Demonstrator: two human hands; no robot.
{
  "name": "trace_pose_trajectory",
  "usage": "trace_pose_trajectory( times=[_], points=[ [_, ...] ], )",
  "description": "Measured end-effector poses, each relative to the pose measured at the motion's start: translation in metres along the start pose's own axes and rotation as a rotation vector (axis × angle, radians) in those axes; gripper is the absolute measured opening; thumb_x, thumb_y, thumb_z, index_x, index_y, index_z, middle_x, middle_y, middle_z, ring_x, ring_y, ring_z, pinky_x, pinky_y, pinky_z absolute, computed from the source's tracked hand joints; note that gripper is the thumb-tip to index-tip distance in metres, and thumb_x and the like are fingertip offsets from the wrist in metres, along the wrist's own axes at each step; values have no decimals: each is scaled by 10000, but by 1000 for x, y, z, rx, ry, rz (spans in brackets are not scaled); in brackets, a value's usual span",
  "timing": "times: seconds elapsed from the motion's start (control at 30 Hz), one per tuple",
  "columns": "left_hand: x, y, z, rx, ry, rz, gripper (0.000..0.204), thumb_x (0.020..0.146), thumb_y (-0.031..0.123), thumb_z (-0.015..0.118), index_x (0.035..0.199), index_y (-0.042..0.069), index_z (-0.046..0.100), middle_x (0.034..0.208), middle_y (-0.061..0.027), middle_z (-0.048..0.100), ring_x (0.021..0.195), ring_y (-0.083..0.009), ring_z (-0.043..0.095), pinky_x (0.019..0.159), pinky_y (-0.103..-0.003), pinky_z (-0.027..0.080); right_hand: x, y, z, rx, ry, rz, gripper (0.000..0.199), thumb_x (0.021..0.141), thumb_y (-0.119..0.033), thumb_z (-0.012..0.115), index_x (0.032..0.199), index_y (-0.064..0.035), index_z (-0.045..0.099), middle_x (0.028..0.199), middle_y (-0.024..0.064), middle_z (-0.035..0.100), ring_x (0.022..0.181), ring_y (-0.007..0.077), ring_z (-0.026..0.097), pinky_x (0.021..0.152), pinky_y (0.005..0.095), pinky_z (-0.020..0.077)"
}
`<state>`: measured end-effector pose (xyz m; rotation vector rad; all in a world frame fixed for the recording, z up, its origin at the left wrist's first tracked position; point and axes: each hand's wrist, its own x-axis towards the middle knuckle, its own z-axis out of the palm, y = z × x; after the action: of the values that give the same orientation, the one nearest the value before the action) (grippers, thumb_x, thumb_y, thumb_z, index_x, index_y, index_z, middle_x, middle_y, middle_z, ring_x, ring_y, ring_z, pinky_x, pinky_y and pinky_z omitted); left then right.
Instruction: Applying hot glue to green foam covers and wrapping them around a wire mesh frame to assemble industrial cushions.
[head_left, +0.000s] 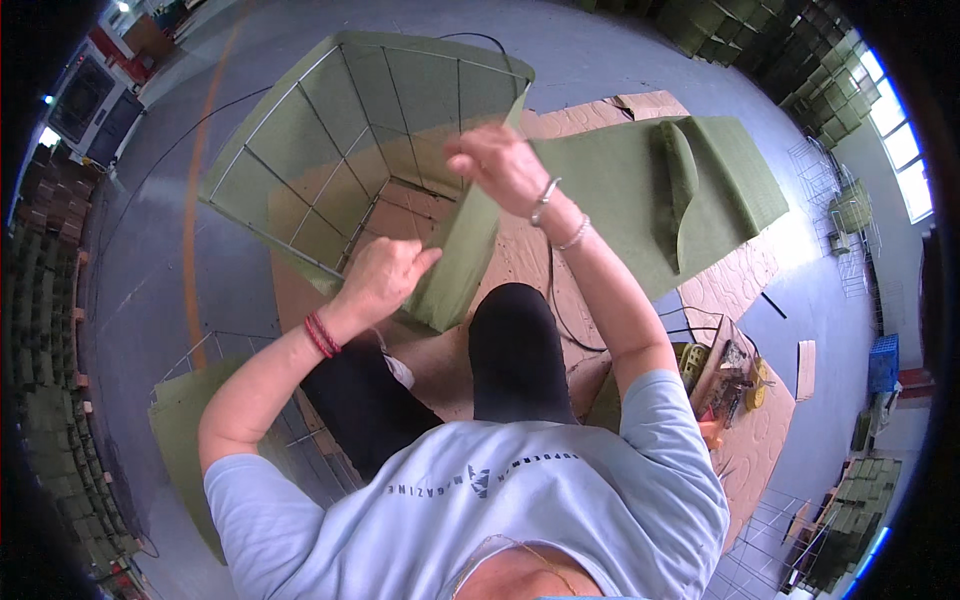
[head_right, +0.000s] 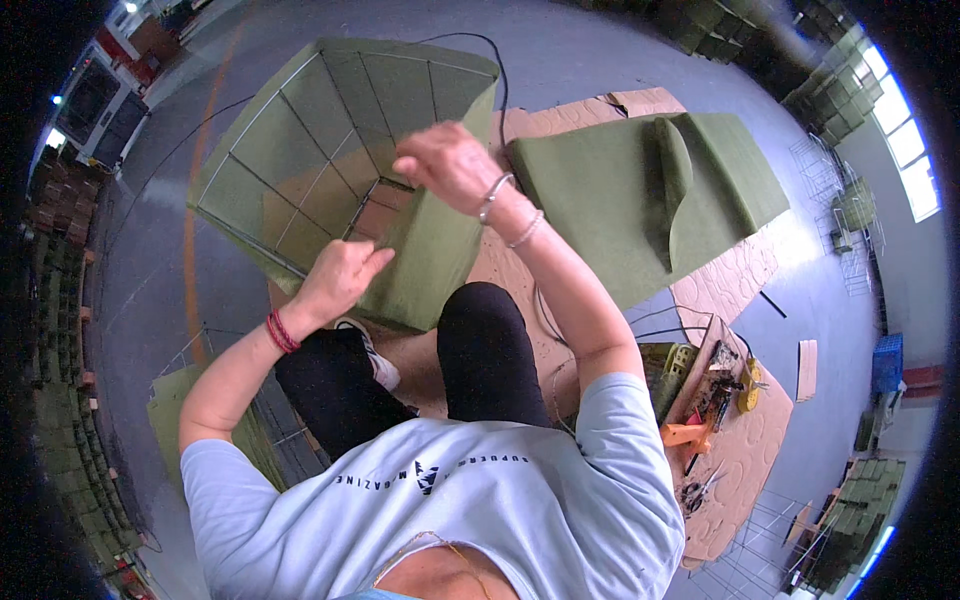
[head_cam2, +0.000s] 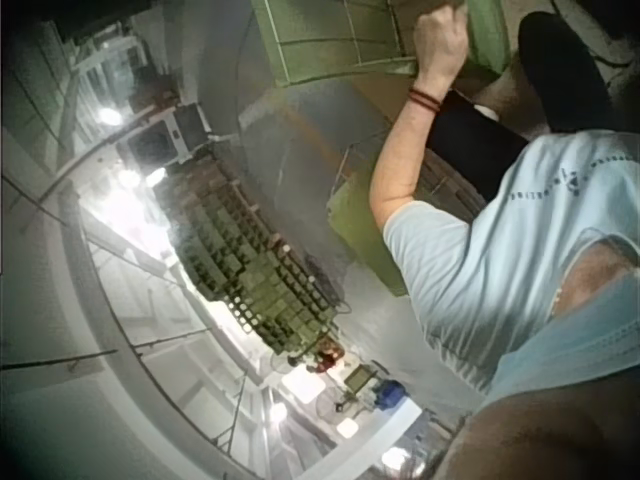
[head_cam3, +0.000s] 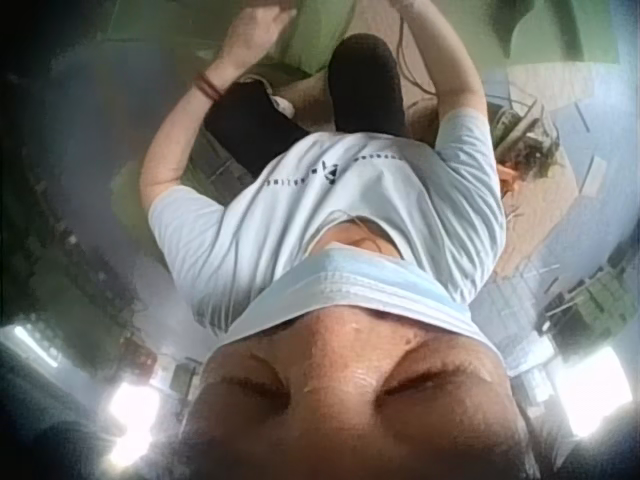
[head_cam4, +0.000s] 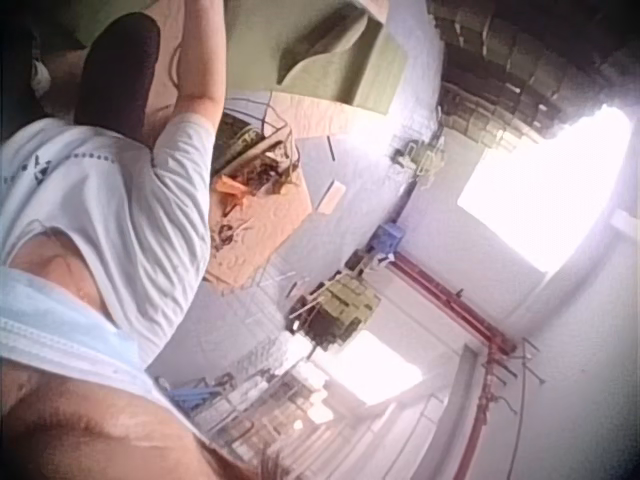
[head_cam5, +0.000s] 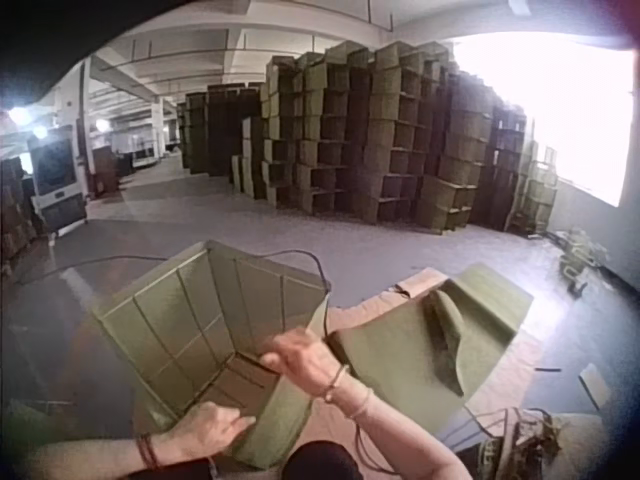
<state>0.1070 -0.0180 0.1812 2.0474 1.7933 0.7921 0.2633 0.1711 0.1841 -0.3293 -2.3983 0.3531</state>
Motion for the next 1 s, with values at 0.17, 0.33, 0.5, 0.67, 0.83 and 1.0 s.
trace_pose_trajectory(
  times=[0.17, 0.33, 0.5, 0.67, 0.83, 1.0],
  points=[
    [-31, 5, -4, 5, -31, -9, 428, 960, 279, 580, 645, -7, 531, 588, -240, 537, 578, -426, 568, 520, -495, 414, -8, -22, 36, -165, -87, 47, 481, 891, -468, 629, 604, -82, 626, 530, 124, 570, 557, 317, 611, 532, 430, 483],
    [-26, 0, -7, -23, -54, -6, 445, 968, 287, 564, 646, -18, 531, 590, -250, 531, 591, -432, 568, 540, -499, 416, -1, -25, 31, -161, -32, 136, 337, 875, -390, 671, 760, -74, 652, 642, 97, 636, 628, 279, 640, 625, 402, 501],
    [-15, -9, 7, -86, 4, 27, 447, 965, 251, 581, 650, -50, 481, 601, -273, 462, 522, -415, 471, 508, -451, 358, -51, -6, -22, -305, 410, 285, 194, 834, -219, 722, 969, -94, 660, 878, 78, 693, 812, 274, 665, 753, 395, 519],
    [-12, -13, 14, -76, 67, 0, 468, 972, 292, 563, 662, -51, 488, 607, -259, 458, 526, -394, 460, 522, -454, 362, -285, 36, -117, -566, 522, 818, 263, 863, -149, 699, 1103, -48, 658, 965, 154, 706, 875, 268, 694, 764, 378, 542],
    [-12, -15, 7, -53, 19, -12, 480, 975, 345, 528, 675, -29, 559, 656, -257, 568, 667, -448, 589, 601, -521, 437, -571, -52, -188, -614, 510, 1425, 504, 923, -422, 580, 1202, -3, 604, 1059, 214, 685, 946, 375, 655, 813, 419, 499],
    [-17, -18, 11, -93, 70, -5, 492, 969, 332, 567, 671, -53, 499, 607, -259, 470, 522, -378, 472, 522, -447, 375, -530, -20, -158, -489, 465, 1430, 514, 911, -431, 595, 1186, 4, 608, 1049, 209, 686, 938, 365, 657, 802, 417, 501]
  ],
)
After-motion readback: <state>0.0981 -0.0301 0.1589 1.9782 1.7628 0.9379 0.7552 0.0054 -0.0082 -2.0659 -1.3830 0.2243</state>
